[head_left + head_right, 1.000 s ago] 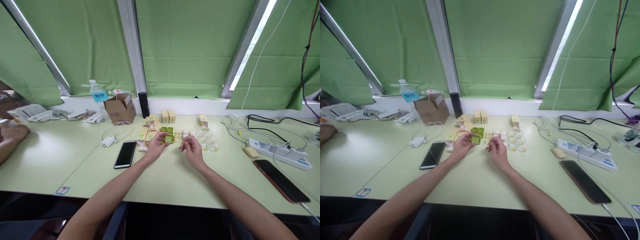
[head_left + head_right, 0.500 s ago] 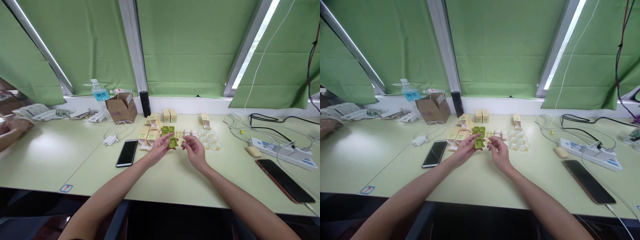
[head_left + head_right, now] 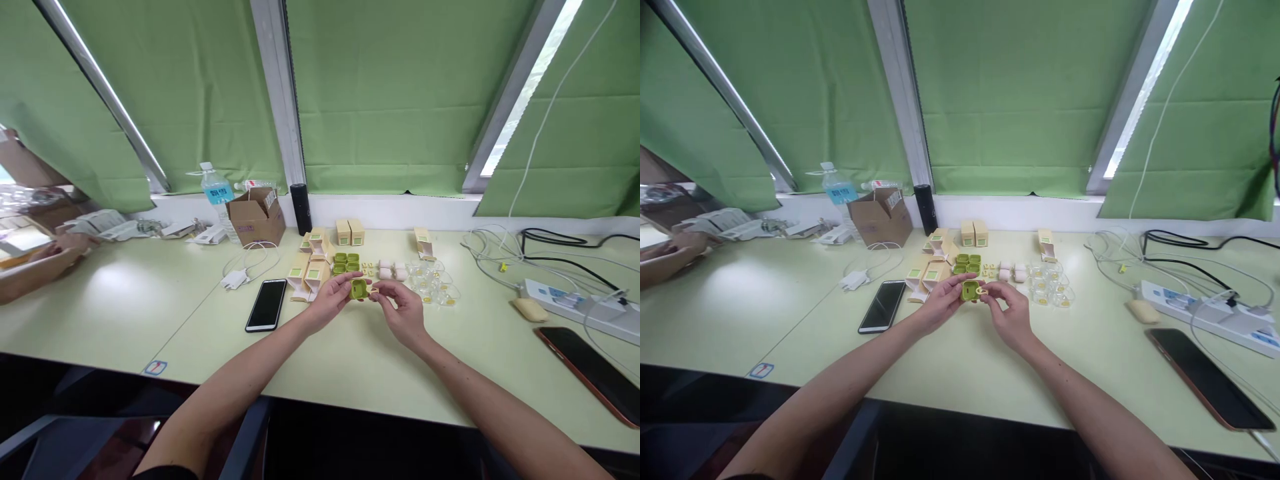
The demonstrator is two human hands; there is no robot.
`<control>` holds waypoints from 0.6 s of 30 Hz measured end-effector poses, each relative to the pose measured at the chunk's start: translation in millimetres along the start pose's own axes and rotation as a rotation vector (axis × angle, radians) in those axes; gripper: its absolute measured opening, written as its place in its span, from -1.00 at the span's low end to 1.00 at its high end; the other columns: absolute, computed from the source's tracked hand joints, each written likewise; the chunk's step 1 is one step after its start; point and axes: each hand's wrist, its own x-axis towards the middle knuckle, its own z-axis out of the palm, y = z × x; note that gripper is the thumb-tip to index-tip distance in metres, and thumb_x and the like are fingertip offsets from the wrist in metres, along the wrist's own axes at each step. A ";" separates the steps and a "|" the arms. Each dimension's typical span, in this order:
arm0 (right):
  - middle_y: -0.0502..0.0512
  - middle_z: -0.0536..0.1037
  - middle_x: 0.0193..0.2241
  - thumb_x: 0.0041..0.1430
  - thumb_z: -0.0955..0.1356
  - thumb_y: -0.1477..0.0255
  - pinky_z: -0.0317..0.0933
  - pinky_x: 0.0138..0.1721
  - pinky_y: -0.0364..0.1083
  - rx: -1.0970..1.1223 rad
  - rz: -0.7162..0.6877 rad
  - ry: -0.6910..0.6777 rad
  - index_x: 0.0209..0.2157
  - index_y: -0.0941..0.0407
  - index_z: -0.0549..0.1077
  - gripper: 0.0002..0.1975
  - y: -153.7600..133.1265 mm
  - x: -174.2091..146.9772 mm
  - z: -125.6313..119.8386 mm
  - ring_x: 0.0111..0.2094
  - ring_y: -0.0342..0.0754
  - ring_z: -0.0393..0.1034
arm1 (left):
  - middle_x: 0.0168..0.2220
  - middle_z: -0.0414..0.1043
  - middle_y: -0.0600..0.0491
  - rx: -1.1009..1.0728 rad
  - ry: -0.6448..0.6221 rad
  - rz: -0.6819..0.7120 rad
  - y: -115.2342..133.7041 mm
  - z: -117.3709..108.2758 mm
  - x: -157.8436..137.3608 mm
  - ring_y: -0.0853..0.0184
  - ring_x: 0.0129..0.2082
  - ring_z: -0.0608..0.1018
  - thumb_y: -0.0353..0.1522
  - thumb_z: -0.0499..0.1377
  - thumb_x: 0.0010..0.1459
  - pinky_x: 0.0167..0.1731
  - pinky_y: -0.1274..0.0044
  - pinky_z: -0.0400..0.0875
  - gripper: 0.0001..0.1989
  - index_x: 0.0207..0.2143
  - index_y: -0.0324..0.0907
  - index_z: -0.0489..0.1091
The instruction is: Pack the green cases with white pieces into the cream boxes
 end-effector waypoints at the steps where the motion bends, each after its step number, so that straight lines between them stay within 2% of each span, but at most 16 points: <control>1: 0.05 0.61 -0.38 0.24 0.42 0.37 0.52 -0.25 0.00 -0.039 -0.028 0.010 -0.25 0.04 0.56 -0.93 -1.0 0.1 -0.8 -0.37 -0.04 0.54 | 0.03 0.58 -0.18 -0.001 -0.004 -0.002 0.3 0.2 0.0 0.24 -0.10 0.63 -0.13 0.38 0.16 -0.02 0.44 0.43 -0.49 0.08 -0.19 0.50; 8: 0.09 0.65 -0.29 0.29 0.37 0.45 0.46 -0.27 0.01 -0.174 -0.205 -0.017 -0.17 0.02 0.56 -0.87 -7.8 2.4 -3.9 -0.36 -0.03 0.51 | -0.01 0.59 -0.13 0.024 0.003 -0.010 0.0 -0.1 -1.1 0.22 -0.03 0.61 -0.13 0.39 0.14 0.03 0.44 0.40 -0.48 0.10 -0.17 0.50; 14: 0.12 0.60 -0.34 0.32 0.33 0.51 0.38 -0.32 -0.02 -0.343 -0.378 -0.104 -0.16 0.04 0.54 -0.84 -4.1 1.8 -5.3 -0.35 -0.01 0.47 | -0.13 0.58 -0.05 0.073 0.029 -0.032 -0.5 0.6 -2.5 0.43 -0.29 0.53 -0.14 0.41 0.12 -0.22 0.58 0.38 -0.50 0.05 -0.19 0.53; 18: 0.15 0.58 -0.33 0.33 0.29 0.53 0.34 -0.29 -0.02 -0.476 -0.409 -0.153 -0.19 0.06 0.54 -0.81 0.1 0.7 -5.6 -0.31 0.01 0.45 | -0.12 0.58 -0.08 0.097 -0.015 -0.019 -0.8 2.3 -3.6 0.32 -0.18 0.57 -0.12 0.40 0.12 -0.12 0.52 0.41 -0.45 0.09 -0.19 0.50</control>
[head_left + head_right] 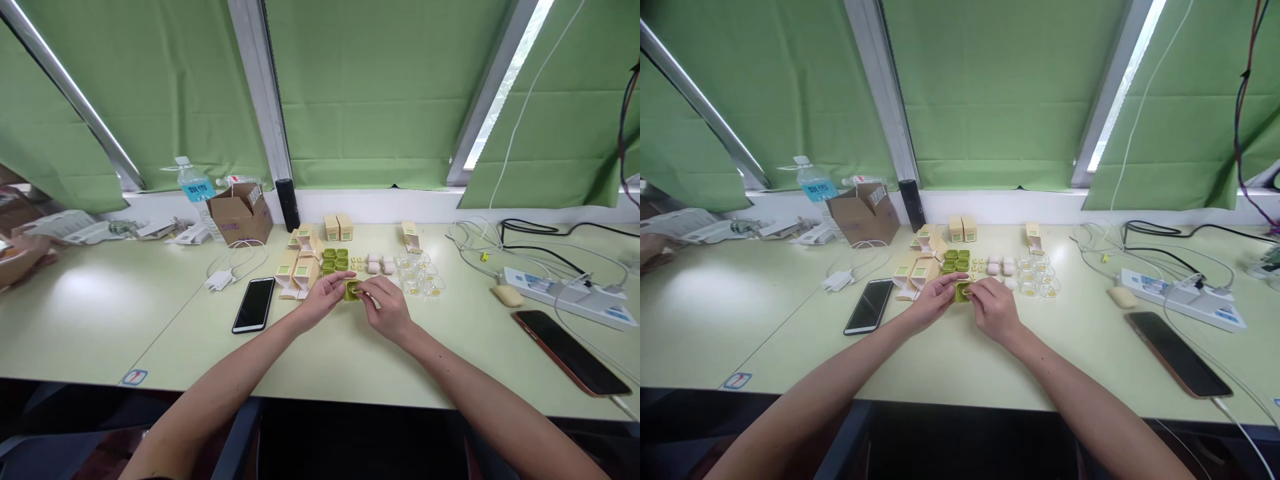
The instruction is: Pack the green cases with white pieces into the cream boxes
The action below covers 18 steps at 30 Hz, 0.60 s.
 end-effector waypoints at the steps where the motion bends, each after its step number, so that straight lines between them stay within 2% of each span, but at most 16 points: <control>1: 0.15 0.58 -0.33 0.33 0.28 0.54 0.33 -0.29 -0.02 -0.025 -0.013 -0.010 -0.19 0.06 0.54 -0.80 0.3 -0.3 0.3 -0.31 0.01 0.43 | -0.11 0.58 -0.09 0.020 -0.011 0.002 -0.2 0.1 -0.3 0.30 -0.15 0.58 -0.11 0.39 0.13 -0.09 0.50 0.41 -0.45 0.10 -0.19 0.49; 6: 0.11 0.49 -0.42 0.34 0.26 0.55 0.24 -0.35 -0.06 -0.109 -0.058 -0.022 -0.25 0.08 0.54 -0.77 0.1 0.0 1.0 -0.38 -0.04 0.34 | 0.05 0.55 -0.16 0.103 -0.023 -0.001 -3.5 -1.7 -1.2 0.21 -0.01 0.58 -0.10 0.37 0.15 0.01 0.44 0.39 -0.45 0.11 -0.18 0.48; 13: 0.06 0.38 -0.47 0.35 0.23 0.59 0.16 -0.41 -0.09 -0.157 -0.122 -0.041 -0.31 0.12 0.54 -0.73 1.7 0.0 1.6 -0.43 -0.07 0.24 | 0.00 0.58 -0.14 0.142 0.001 0.011 -5.2 -1.9 -0.8 0.16 0.05 0.57 -0.11 0.38 0.14 0.03 0.42 0.40 -0.48 0.07 -0.18 0.51; 18: 0.05 0.36 -0.49 0.38 0.23 0.57 0.15 -0.41 -0.12 -0.147 -0.123 -0.079 -0.34 0.11 0.53 -0.72 5.5 -0.7 1.3 -0.44 -0.09 0.22 | 0.02 0.57 -0.14 0.149 -0.005 -0.018 -1.4 1.4 -0.7 0.18 -0.01 0.58 -0.15 0.41 0.12 0.01 0.41 0.42 -0.51 0.03 -0.20 0.52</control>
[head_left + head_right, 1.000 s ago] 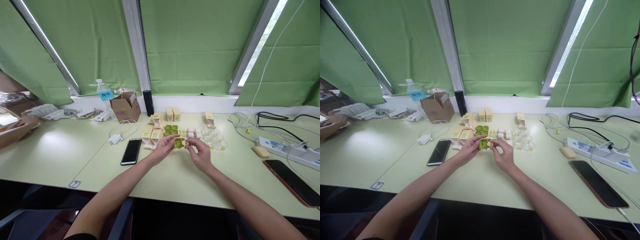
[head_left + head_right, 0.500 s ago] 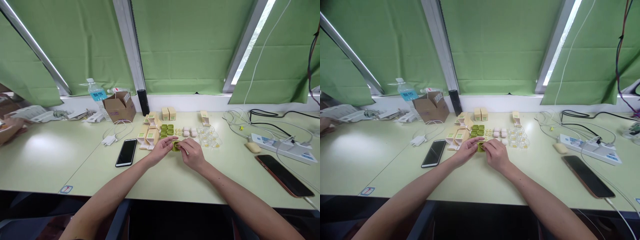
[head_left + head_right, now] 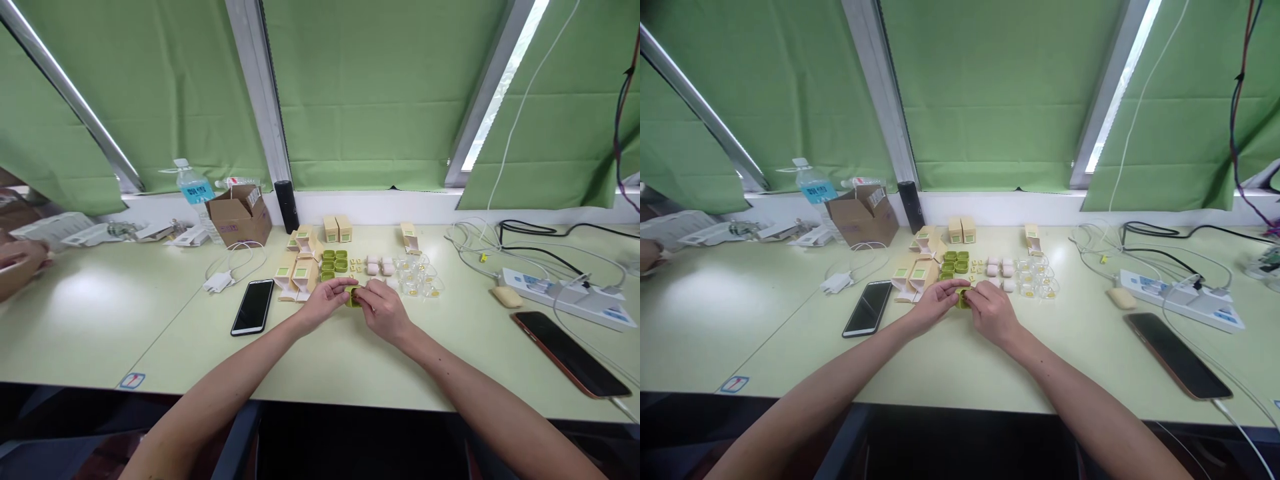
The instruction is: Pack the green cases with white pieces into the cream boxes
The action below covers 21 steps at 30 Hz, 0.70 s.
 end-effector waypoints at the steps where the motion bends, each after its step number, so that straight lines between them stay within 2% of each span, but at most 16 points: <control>1: 0.04 0.35 -0.49 0.38 0.23 0.56 0.15 -0.42 -0.12 0.004 -0.007 -0.009 -0.35 0.11 0.53 -0.71 0.7 -0.2 -0.2 -0.45 -0.09 0.22 | 0.01 0.58 -0.15 0.002 -0.002 -0.011 0.3 0.4 0.1 0.18 -0.03 0.59 -0.15 0.42 0.11 0.00 0.41 0.43 -0.51 0.03 -0.20 0.52; 9: 0.00 0.34 -0.56 0.36 0.23 0.61 0.09 -0.47 -0.15 -0.015 -0.096 0.003 -0.46 0.11 0.50 -0.66 3.7 -0.2 -2.1 -0.52 -0.14 0.17 | -0.13 0.60 -0.10 0.043 -0.015 -0.054 -4.0 0.8 1.0 0.25 -0.15 0.59 -0.11 0.43 0.06 -0.08 0.44 0.41 -0.44 0.04 -0.22 0.51; 16: -0.01 0.39 -0.58 0.36 0.28 0.58 0.12 -0.48 -0.16 0.021 -0.106 0.041 -0.49 0.14 0.50 -0.68 0.7 2.1 -2.7 -0.55 -0.18 0.20 | -0.07 0.59 -0.15 0.026 0.004 -0.064 -3.7 3.0 1.7 0.20 -0.10 0.60 -0.04 0.46 -0.02 -0.05 0.42 0.41 -0.34 0.03 -0.25 0.51; 21: -0.03 0.48 -0.57 0.36 0.32 0.54 0.12 -0.52 -0.17 0.023 -0.104 0.044 -0.43 0.13 0.54 -0.73 1.4 2.9 -4.2 -0.58 -0.21 0.27 | -0.03 0.58 -0.16 0.036 0.014 -0.046 -3.3 1.9 1.8 0.16 -0.04 0.60 -0.06 0.45 0.01 -0.03 0.41 0.41 -0.37 0.04 -0.23 0.52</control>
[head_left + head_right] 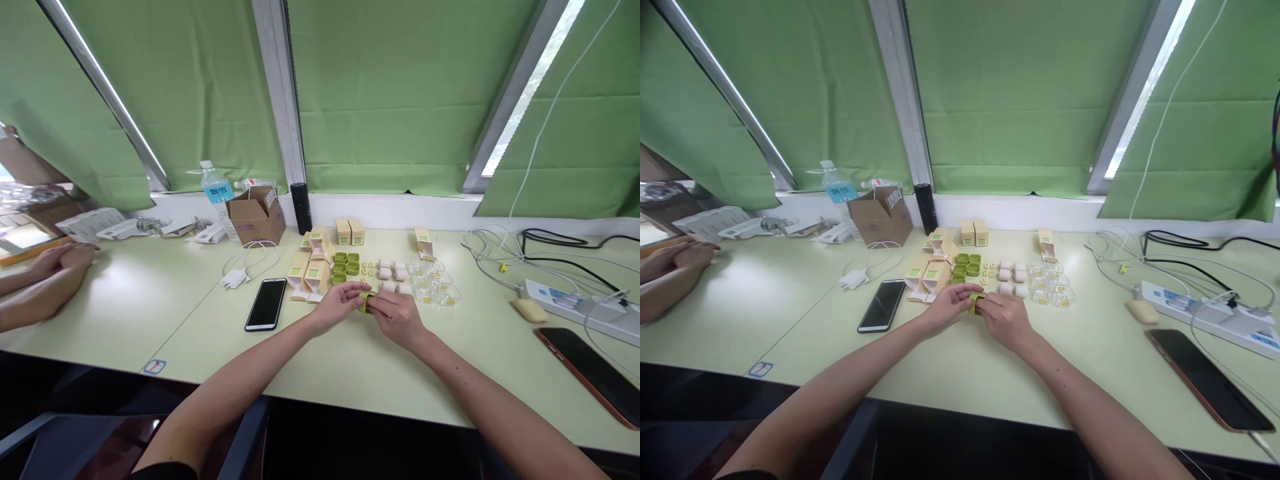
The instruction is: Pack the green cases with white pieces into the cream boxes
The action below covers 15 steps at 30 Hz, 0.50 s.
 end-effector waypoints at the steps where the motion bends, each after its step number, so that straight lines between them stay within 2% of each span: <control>1: -0.03 0.50 -0.56 0.36 0.33 0.54 0.12 -0.52 -0.18 -0.001 0.002 0.003 -0.42 0.12 0.54 -0.75 0.2 0.4 -0.4 -0.58 -0.22 0.28 | -0.03 0.59 -0.16 0.005 0.006 0.003 0.3 -0.3 0.1 0.16 -0.04 0.60 -0.05 0.44 0.01 -0.03 0.41 0.41 -0.38 0.04 -0.23 0.52; 6: -0.03 0.58 -0.52 0.35 0.34 0.58 0.21 -0.50 -0.18 0.051 0.015 0.018 -0.32 0.10 0.55 -0.82 1.4 2.4 -0.2 -0.57 -0.21 0.38 | -0.01 0.59 -0.17 -0.004 0.025 0.036 2.7 -0.4 0.4 0.15 -0.01 0.60 -0.07 0.44 0.02 0.01 0.40 0.41 -0.40 0.03 -0.23 0.52; 9: 0.01 0.65 -0.43 0.35 0.34 0.58 0.33 -0.45 -0.17 0.093 0.024 0.043 -0.21 0.09 0.54 -0.85 2.9 1.7 0.5 -0.49 -0.16 0.50 | 0.01 0.59 -0.17 -0.020 0.046 0.060 4.9 -1.1 0.7 0.15 0.00 0.60 -0.09 0.44 0.04 0.01 0.40 0.41 -0.43 0.02 -0.22 0.52; 12: 0.06 0.68 -0.35 0.33 0.34 0.59 0.43 -0.38 -0.12 0.100 0.047 0.115 -0.11 0.07 0.52 -0.81 3.9 0.1 -1.4 -0.40 -0.09 0.58 | -0.06 0.62 -0.16 -0.028 0.084 0.091 8.1 -3.5 1.4 0.17 -0.05 0.62 -0.09 0.41 0.08 -0.01 0.41 0.42 -0.45 0.01 -0.23 0.50; 15: 0.16 0.65 -0.19 0.30 0.38 0.53 0.45 -0.45 -0.08 0.157 0.128 0.163 0.04 0.05 0.45 -0.71 2.8 -1.4 -4.2 -0.36 -0.04 0.56 | -0.12 0.62 -0.15 -0.027 0.151 0.125 10.7 -5.4 2.4 0.22 -0.12 0.64 -0.09 0.41 0.09 -0.09 0.44 0.45 -0.49 -0.03 -0.24 0.48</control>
